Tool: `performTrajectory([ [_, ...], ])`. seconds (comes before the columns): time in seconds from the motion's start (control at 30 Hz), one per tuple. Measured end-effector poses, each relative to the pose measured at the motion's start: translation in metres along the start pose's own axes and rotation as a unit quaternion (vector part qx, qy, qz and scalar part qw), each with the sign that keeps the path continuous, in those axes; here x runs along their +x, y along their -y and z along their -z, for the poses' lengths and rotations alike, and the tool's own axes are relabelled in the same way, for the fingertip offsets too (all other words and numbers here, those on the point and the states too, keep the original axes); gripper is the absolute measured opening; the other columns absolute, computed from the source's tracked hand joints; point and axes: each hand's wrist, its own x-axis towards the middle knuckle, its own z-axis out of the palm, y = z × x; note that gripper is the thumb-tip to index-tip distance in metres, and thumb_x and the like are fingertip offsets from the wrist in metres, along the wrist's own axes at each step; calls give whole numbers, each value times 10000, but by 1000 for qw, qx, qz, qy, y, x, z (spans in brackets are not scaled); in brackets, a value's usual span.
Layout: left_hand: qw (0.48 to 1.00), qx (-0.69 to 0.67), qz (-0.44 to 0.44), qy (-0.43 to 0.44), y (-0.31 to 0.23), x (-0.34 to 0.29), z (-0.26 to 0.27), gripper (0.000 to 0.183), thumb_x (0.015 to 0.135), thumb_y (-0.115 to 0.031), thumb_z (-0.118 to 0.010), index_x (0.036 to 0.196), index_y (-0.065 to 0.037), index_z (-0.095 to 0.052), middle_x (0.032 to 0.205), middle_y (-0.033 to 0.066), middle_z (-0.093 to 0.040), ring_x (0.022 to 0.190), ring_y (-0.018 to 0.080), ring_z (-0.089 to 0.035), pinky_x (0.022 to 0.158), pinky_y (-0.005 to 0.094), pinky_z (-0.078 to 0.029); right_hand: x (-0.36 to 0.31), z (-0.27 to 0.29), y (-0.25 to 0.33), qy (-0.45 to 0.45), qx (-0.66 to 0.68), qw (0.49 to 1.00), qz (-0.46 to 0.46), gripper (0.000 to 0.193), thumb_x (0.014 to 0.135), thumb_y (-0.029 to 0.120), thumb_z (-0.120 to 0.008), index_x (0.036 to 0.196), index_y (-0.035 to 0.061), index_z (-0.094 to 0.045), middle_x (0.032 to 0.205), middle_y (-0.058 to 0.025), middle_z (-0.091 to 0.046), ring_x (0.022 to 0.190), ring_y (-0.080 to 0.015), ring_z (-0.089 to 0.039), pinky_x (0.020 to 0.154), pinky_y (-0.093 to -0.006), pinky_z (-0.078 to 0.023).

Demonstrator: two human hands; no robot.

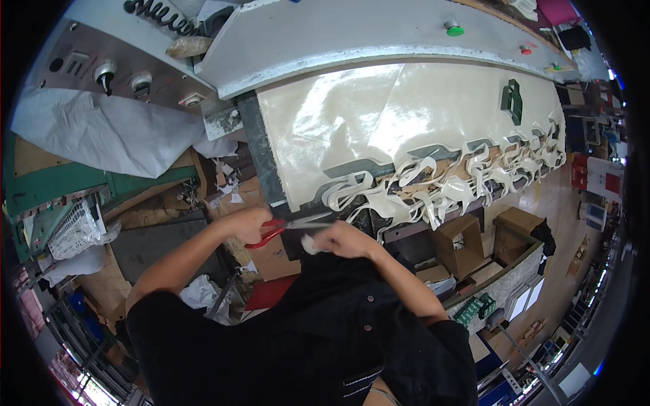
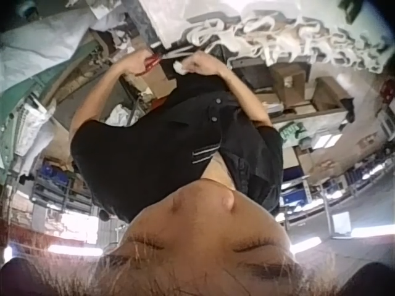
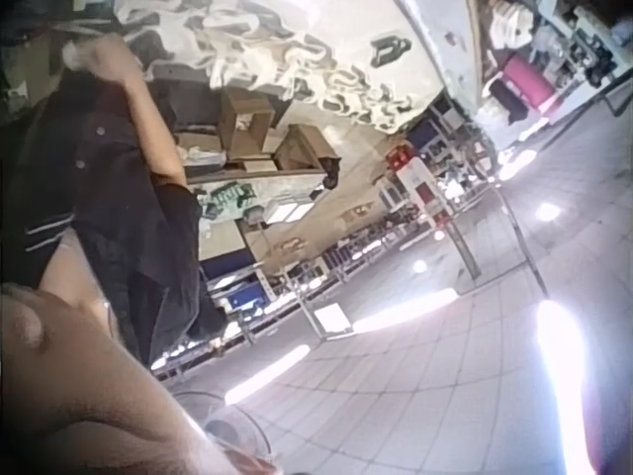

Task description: Using a hydraulic press and metal dies to cut shoe components from a sheet of material, then trimming the excess scrap with scissors.

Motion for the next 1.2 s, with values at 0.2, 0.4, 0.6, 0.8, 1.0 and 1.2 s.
performTrajectory([
  [0.2,979,-194,37,48,26,-6,-40,425,708,-175,-900,1031,-6,-683,896,104,-722,843,231,-701,745,394,-542,-76,-2,19,-25,-57,997,46,171,984,153,-700,1094,68,-800,1088,-127,-791,1035,-344,-736,897,-424,-575],
  [0.4,928,-357,31,105,25,19,-61,634,732,-121,-889,1300,29,-651,1209,92,-718,1116,187,-688,934,314,-564,-139,23,54,-142,-108,982,-69,148,955,153,-715,899,17,-693,852,-149,-656,880,-367,-659,891,-461,-512],
  [0.6,932,-345,27,109,13,21,-63,660,747,-117,-851,1339,70,-627,1254,120,-711,1167,200,-685,999,312,-553,-197,70,42,-353,-73,931,-57,306,914,214,-615,766,-25,-493,787,-146,-456,784,-367,-437,804,-458,-386],
  [0.8,920,-365,53,131,-15,34,-51,707,731,-102,-840,1368,98,-606,1325,176,-703,1275,240,-661,1088,359,-532,-195,61,42,-465,-27,882,64,514,966,288,-640,608,7,-400,614,-87,-365,602,-282,-396,656,-423,-351],
  [1.0,910,-386,14,153,-33,74,-28,694,767,-56,-835,1397,104,-591,1328,188,-717,1229,223,-679,1015,326,-567,-216,51,76,-446,5,890,99,493,892,202,-694,580,28,-355,554,-70,-354,505,-272,-364,588,-402,-346],
  [1.2,945,-253,20,206,-59,58,31,640,767,-27,-820,1365,96,-631,1288,168,-737,1173,220,-703,1002,317,-577,-229,39,71,-412,-117,898,-98,294,823,131,-754,679,-1,-534,681,-129,-516,694,-318,-553,711,-421,-463],
])
